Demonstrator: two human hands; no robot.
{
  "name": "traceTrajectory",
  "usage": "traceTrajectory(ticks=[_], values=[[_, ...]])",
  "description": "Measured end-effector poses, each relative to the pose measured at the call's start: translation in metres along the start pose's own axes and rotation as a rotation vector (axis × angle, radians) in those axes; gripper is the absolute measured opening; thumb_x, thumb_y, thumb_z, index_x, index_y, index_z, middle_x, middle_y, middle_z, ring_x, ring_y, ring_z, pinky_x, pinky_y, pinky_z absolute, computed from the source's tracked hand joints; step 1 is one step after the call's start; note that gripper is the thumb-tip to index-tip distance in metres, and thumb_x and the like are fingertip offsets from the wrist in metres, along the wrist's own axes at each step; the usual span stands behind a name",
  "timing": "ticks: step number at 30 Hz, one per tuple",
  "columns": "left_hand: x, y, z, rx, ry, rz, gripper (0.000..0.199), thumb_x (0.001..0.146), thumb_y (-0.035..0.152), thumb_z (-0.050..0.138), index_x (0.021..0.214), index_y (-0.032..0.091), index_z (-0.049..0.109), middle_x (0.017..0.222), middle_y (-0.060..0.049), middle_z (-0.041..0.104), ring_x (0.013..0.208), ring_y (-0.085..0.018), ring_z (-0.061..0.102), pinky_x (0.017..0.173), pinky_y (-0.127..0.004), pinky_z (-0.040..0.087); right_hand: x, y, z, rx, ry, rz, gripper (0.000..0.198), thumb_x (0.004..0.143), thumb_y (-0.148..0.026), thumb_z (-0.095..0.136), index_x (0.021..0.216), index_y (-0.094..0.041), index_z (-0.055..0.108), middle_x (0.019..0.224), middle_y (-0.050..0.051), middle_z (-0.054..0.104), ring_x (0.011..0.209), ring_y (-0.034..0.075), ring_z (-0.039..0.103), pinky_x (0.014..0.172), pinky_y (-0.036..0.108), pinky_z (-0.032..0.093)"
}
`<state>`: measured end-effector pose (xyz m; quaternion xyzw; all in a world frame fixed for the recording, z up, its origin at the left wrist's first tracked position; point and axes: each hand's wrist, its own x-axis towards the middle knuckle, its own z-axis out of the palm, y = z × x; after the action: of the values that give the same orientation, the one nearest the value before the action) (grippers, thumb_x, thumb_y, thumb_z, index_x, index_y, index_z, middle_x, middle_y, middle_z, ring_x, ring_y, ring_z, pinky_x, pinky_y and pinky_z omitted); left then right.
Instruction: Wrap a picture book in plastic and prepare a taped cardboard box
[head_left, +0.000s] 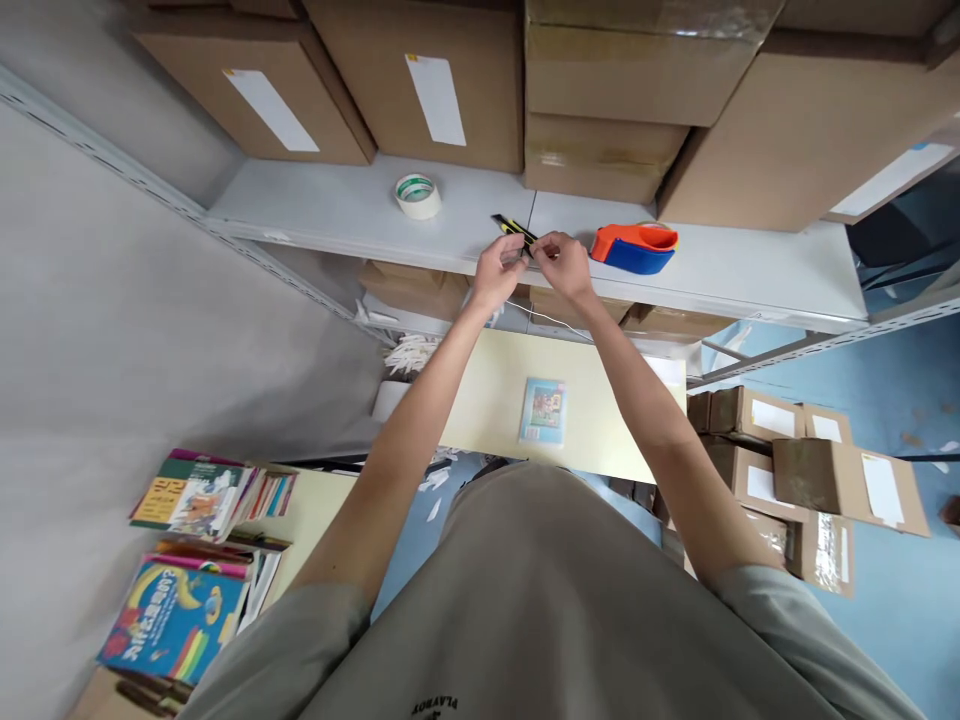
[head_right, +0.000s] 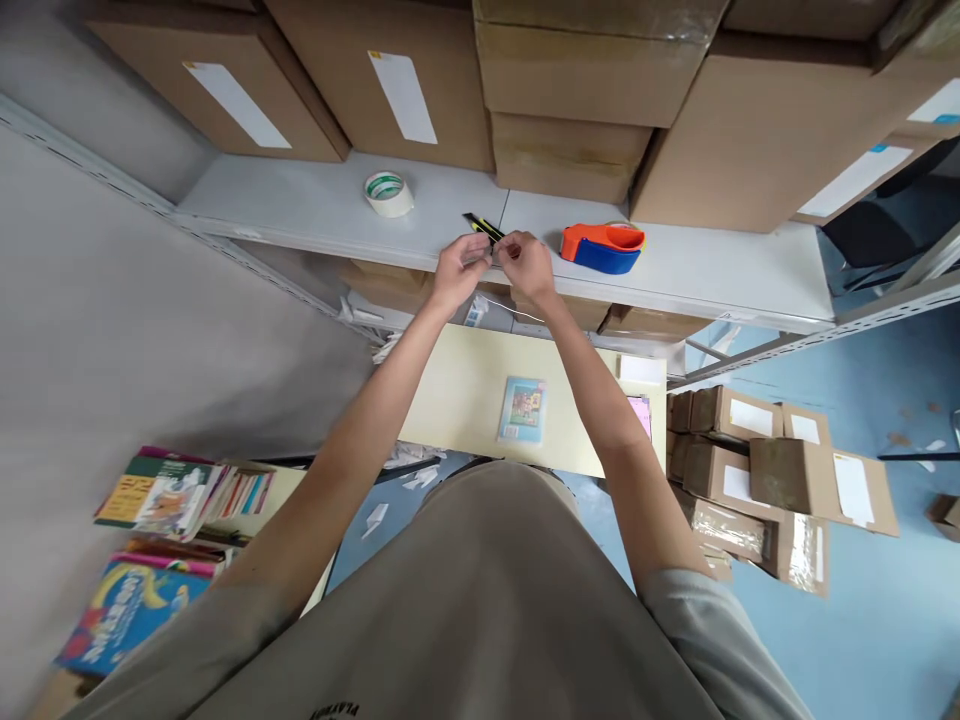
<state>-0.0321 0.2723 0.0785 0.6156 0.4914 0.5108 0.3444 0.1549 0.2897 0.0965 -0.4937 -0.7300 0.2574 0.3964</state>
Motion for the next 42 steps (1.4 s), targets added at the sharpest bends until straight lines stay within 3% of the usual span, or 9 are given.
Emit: traceTrajectory(ticks=[8, 13, 16, 21, 25, 28, 30, 36, 42], values=[[0.004, -0.011, -0.012, -0.05, 0.016, 0.001, 0.035, 0.097, 0.019, 0.078, 0.131, 0.021, 0.078, 0.142, -0.012, 0.084, 0.139, -0.028, 0.08, 0.128, -0.049, 0.059, 0.052, 0.034, 0.035, -0.142, 0.08, -0.035, 0.046, 0.108, -0.062, 0.074, 0.118, -0.017, 0.078, 0.128, 0.016, 0.078, 0.125, 0.034, 0.078, 0.12, 0.061, 0.061], [-0.011, -0.037, -0.016, -0.049, 0.005, -0.105, 0.039, 0.096, 0.013, 0.076, 0.134, 0.02, 0.078, 0.142, -0.012, 0.083, 0.133, -0.028, 0.081, 0.122, -0.048, 0.063, 0.051, 0.047, 0.044, -0.176, 0.049, -0.022, 0.055, 0.12, -0.057, 0.05, 0.122, -0.008, 0.076, 0.128, 0.018, 0.078, 0.134, 0.029, 0.074, 0.127, 0.058, 0.053], [-0.037, -0.064, -0.014, -0.027, 0.02, -0.18, 0.036, 0.098, 0.012, 0.073, 0.133, 0.02, 0.078, 0.139, -0.011, 0.084, 0.127, -0.027, 0.082, 0.12, -0.046, 0.065, 0.033, 0.047, 0.045, -0.188, 0.066, -0.037, 0.044, 0.118, -0.055, 0.06, 0.13, -0.015, 0.075, 0.134, 0.018, 0.078, 0.137, 0.032, 0.072, 0.129, 0.06, 0.054], [-0.119, -0.108, -0.001, 0.126, -0.036, -0.369, 0.036, 0.098, 0.009, 0.067, 0.13, 0.021, 0.079, 0.138, -0.012, 0.082, 0.127, -0.029, 0.08, 0.123, -0.047, 0.062, -0.041, 0.04, 0.038, -0.192, 0.131, -0.032, 0.048, 0.115, -0.056, 0.063, 0.151, -0.025, 0.068, 0.142, 0.015, 0.073, 0.138, 0.036, 0.07, 0.124, 0.067, 0.061], [-0.205, -0.133, 0.011, 0.369, -0.343, -0.431, 0.049, 0.086, 0.004, 0.068, 0.132, 0.017, 0.08, 0.149, -0.02, 0.075, 0.149, -0.038, 0.067, 0.136, -0.056, 0.049, -0.127, 0.038, 0.037, -0.142, 0.103, 0.011, 0.052, 0.119, -0.057, 0.05, 0.157, -0.025, 0.064, 0.147, 0.016, 0.068, 0.145, 0.039, 0.068, 0.12, 0.073, 0.061], [-0.257, -0.145, 0.023, 0.436, -0.564, -0.398, 0.056, 0.082, 0.003, 0.069, 0.136, 0.016, 0.078, 0.17, -0.025, 0.06, 0.168, -0.044, 0.048, 0.142, -0.064, 0.038, -0.187, 0.043, 0.039, -0.133, 0.067, 0.132, 0.048, 0.117, -0.051, 0.053, 0.157, -0.027, 0.064, 0.148, 0.015, 0.067, 0.142, 0.037, 0.069, 0.118, 0.068, 0.063], [-0.28, -0.15, 0.033, 0.419, -0.632, -0.402, 0.056, 0.083, 0.004, 0.071, 0.137, 0.016, 0.077, 0.178, -0.025, 0.052, 0.174, -0.045, 0.04, 0.145, -0.065, 0.032, -0.224, 0.049, 0.041, -0.146, 0.065, 0.242, 0.047, 0.114, -0.046, 0.056, 0.157, -0.029, 0.065, 0.146, 0.014, 0.068, 0.137, 0.035, 0.071, 0.115, 0.062, 0.066], [-0.296, -0.164, 0.054, 0.43, -0.631, -0.471, 0.057, 0.087, 0.011, 0.081, 0.143, 0.019, 0.073, 0.182, -0.026, 0.046, 0.177, -0.048, 0.033, 0.145, -0.07, 0.029, -0.314, 0.06, 0.059, -0.14, 0.128, 0.601, 0.051, 0.105, -0.036, 0.06, 0.155, -0.025, 0.066, 0.141, 0.016, 0.066, 0.125, 0.031, 0.075, 0.108, 0.051, 0.068], [-0.284, -0.178, 0.033, 0.412, -0.725, -0.368, 0.068, 0.082, 0.012, 0.088, 0.148, 0.018, 0.072, 0.186, -0.024, 0.044, 0.177, -0.048, 0.034, 0.147, -0.065, 0.027, -0.338, 0.061, 0.113, -0.122, -0.06, 0.804, 0.056, 0.1, -0.028, 0.062, 0.155, -0.023, 0.065, 0.147, 0.018, 0.073, 0.136, 0.035, 0.074, 0.118, 0.051, 0.064]])
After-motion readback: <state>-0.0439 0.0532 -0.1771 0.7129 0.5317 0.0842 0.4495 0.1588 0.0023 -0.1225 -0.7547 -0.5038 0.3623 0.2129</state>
